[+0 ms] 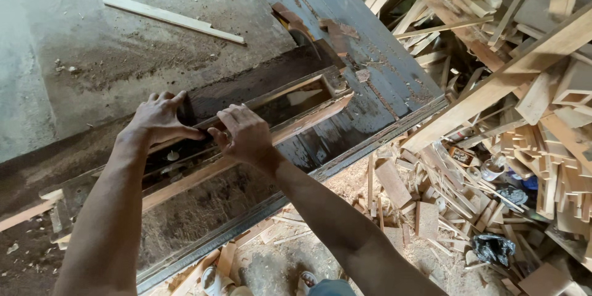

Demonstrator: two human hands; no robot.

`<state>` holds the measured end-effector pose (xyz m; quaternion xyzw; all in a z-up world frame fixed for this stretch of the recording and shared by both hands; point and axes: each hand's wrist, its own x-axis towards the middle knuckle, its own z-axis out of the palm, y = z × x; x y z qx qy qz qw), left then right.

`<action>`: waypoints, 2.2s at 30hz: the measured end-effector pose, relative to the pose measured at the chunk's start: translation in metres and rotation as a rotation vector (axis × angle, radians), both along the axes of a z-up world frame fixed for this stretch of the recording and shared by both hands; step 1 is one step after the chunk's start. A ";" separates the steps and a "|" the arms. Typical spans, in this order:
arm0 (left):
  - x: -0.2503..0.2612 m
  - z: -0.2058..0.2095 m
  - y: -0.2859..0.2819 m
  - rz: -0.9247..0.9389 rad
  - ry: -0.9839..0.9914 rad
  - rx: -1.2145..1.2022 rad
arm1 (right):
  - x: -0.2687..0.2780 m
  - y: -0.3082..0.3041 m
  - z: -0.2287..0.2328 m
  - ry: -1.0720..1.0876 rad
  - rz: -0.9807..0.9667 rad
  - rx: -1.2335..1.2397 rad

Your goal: The person uses a table saw to cut a long wooden plank. They guide the plank through the saw blade, then lift and move the cut piece to a pile of other wood pieces. The person then picks up another plank and repeats the cutting process.

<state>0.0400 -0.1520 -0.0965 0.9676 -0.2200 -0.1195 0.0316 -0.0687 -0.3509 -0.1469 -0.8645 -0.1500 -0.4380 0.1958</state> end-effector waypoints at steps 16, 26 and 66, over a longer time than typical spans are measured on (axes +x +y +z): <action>0.002 -0.003 -0.001 0.001 -0.013 0.004 | -0.003 -0.001 0.007 -0.039 -0.027 -0.026; 0.001 0.000 -0.003 0.022 0.003 0.001 | -0.002 -0.001 0.003 -0.009 -0.023 -0.016; -0.037 0.028 0.003 0.021 -0.029 -0.183 | 0.008 -0.018 -0.008 0.357 -0.063 -0.071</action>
